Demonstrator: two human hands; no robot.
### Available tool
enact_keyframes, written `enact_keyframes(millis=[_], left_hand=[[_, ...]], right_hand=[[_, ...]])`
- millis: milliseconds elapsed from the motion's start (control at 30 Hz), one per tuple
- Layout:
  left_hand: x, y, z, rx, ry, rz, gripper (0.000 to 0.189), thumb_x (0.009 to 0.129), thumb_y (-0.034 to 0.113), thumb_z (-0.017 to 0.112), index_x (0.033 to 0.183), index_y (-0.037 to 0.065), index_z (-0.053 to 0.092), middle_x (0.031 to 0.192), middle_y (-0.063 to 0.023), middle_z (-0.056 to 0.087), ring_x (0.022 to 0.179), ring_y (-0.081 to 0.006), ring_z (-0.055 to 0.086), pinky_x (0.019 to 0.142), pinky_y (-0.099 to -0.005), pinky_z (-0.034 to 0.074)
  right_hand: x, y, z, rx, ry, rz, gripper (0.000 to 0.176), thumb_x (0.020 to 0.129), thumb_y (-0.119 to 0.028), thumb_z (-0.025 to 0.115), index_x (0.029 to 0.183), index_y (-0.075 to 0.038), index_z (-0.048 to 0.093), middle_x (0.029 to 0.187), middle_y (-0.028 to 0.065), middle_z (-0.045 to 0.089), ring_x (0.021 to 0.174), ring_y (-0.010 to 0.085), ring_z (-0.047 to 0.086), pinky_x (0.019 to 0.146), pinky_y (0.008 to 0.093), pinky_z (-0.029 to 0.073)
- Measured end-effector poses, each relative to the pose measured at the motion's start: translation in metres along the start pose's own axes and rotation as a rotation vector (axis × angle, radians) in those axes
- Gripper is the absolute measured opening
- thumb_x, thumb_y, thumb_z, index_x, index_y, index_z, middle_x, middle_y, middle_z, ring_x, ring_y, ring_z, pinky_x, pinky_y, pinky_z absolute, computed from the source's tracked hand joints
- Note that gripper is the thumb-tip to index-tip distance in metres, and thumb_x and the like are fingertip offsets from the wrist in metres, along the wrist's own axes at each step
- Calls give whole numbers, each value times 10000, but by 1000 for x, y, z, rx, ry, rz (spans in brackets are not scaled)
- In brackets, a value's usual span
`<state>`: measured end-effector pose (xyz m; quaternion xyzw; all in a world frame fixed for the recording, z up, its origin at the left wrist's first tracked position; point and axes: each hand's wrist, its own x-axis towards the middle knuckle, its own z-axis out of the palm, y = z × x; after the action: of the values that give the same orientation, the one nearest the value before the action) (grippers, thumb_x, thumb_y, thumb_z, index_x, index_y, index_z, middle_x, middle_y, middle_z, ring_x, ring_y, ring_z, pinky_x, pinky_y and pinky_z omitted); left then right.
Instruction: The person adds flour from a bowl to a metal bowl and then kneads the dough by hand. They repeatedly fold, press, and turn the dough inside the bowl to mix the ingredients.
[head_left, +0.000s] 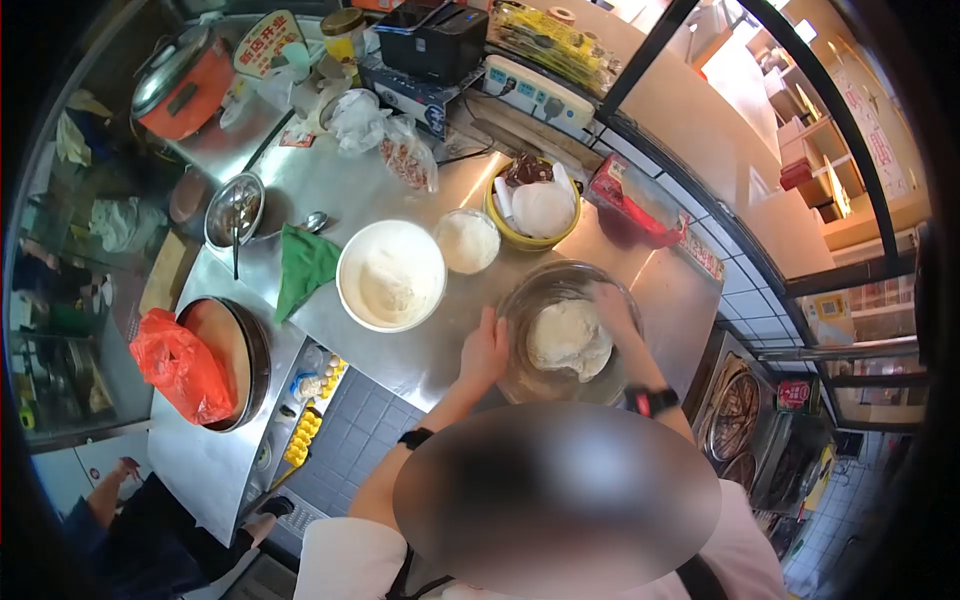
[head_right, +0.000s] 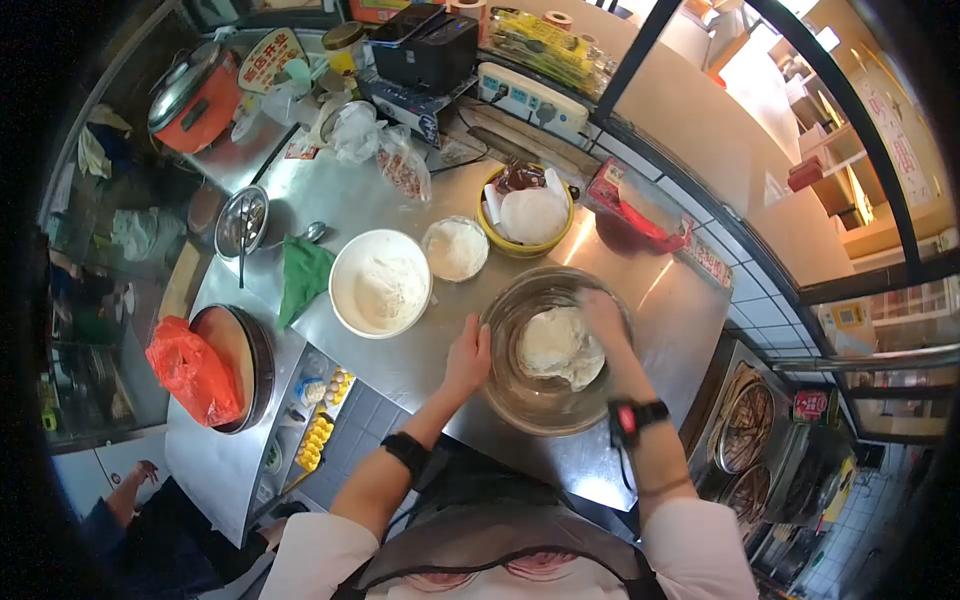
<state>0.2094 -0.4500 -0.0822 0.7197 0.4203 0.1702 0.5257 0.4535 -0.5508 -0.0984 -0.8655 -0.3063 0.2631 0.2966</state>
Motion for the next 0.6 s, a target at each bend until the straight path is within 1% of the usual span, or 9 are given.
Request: enact_keyframes(millis=[67,133,200,300,367,433,500,567,600], left_hand=[[-13,-3,11,-76,65,5,241,918,236,418,1059,41,422,759,-257,569,744,-462,537,632,-504,404],[-22,-9,12,-17,60,20,241,916,253,409,1043,50,424,761,-255,576,737,-466,542,629,-517,411],[-15,-8,5,40,55,32,242,914,270,400,1027,58,426,763,-253,582,730,-471,546,626,-529,418],[19,3,-11,108,27,56,244,916,284,397,995,61,459,803,-259,580,743,-465,544,636,-532,415],[29,3,-13,226,-77,150,253,918,296,399,931,60,488,798,-248,576,736,-452,541,627,-521,411],[33,-12,-15,176,-67,185,248,918,293,403,902,61,492,773,-238,573,724,-446,539,615,-516,409],[25,-18,-19,125,-54,220,247,918,289,406,874,63,495,748,-229,570,712,-439,537,603,-510,406],[21,-13,-25,88,-24,130,251,916,282,412,832,64,501,719,-213,567,703,-438,533,592,-508,402],[17,-14,-23,89,-24,122,251,916,282,412,832,64,501,719,-213,567,703,-438,533,592,-508,402]], right_hand=[[7,-76,15,-466,-185,22,335,792,-294,487,845,2,633,870,232,614,873,366,598,772,435,467],[9,-117,26,-568,-613,-163,317,758,-278,506,852,-8,643,865,228,619,844,362,608,744,444,475],[-3,-115,55,-728,-764,-408,281,738,-232,508,865,-27,653,861,217,628,838,365,610,744,445,475],[-43,-101,91,-633,-971,-763,250,707,-193,524,847,-34,658,814,188,643,794,348,618,725,438,479],[-43,-93,120,-576,-1297,-716,259,716,-182,519,867,-20,653,848,191,641,836,337,612,747,421,471],[-36,-146,78,-877,-1187,-541,299,749,-175,501,953,-17,651,938,197,635,899,313,603,784,396,461],[36,-38,106,-610,-1076,-918,314,829,-180,464,1037,-17,632,1006,167,634,935,255,602,801,361,457],[-6,-63,18,23,-697,-128,336,892,-219,428,1061,5,614,1007,141,641,924,224,604,794,336,457],[-22,-48,8,188,-553,-11,349,908,-238,416,1067,7,607,1005,126,642,928,221,601,797,334,454]])
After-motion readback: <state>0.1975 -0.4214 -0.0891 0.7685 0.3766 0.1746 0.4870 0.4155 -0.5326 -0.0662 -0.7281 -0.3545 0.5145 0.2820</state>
